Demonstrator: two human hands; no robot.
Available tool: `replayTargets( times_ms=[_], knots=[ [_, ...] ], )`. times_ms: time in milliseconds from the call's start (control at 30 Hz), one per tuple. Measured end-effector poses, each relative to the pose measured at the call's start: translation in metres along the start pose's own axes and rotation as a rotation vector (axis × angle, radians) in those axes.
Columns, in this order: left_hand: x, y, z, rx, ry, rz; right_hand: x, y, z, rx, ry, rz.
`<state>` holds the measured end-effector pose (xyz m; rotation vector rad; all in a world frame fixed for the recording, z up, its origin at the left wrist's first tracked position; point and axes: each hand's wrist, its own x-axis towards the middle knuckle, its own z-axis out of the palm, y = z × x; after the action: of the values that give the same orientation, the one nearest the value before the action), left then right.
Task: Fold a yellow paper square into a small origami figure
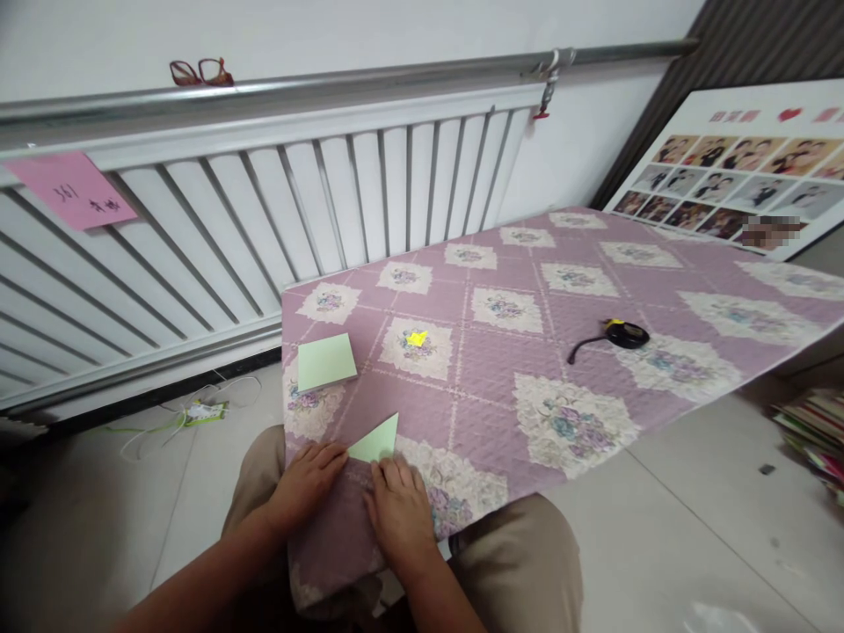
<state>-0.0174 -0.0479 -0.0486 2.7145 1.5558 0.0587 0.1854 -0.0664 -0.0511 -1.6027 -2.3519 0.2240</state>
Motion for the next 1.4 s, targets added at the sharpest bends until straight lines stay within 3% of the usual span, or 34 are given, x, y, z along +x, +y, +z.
replayTargets(
  times_ms=[500,733,900,1067,1200,1300,1400],
  knots=[
    [-0.005,0.007,0.011,-0.066,0.107,-0.145,-0.011,0.019,-0.005,0.003,0.074,0.028],
    [-0.006,0.004,0.014,-0.128,0.139,-0.141,0.01,0.013,-0.013,0.108,0.129,0.035],
    [-0.005,0.001,0.014,-0.201,0.145,-0.136,0.031,0.01,-0.012,0.162,0.07,0.003],
    [-0.005,0.0,0.008,-0.418,0.186,-0.208,0.041,0.021,-0.016,0.203,0.018,-0.054],
    [-0.01,0.0,0.007,-0.685,0.326,-0.316,0.042,0.025,-0.021,0.32,0.018,-0.049],
    [-0.013,-0.001,0.006,-0.876,0.392,-0.431,0.041,0.026,-0.028,0.453,0.079,0.034],
    [-0.01,0.001,0.0,-1.098,0.37,-0.6,0.042,0.023,-0.039,0.621,0.171,0.191]
  ],
)
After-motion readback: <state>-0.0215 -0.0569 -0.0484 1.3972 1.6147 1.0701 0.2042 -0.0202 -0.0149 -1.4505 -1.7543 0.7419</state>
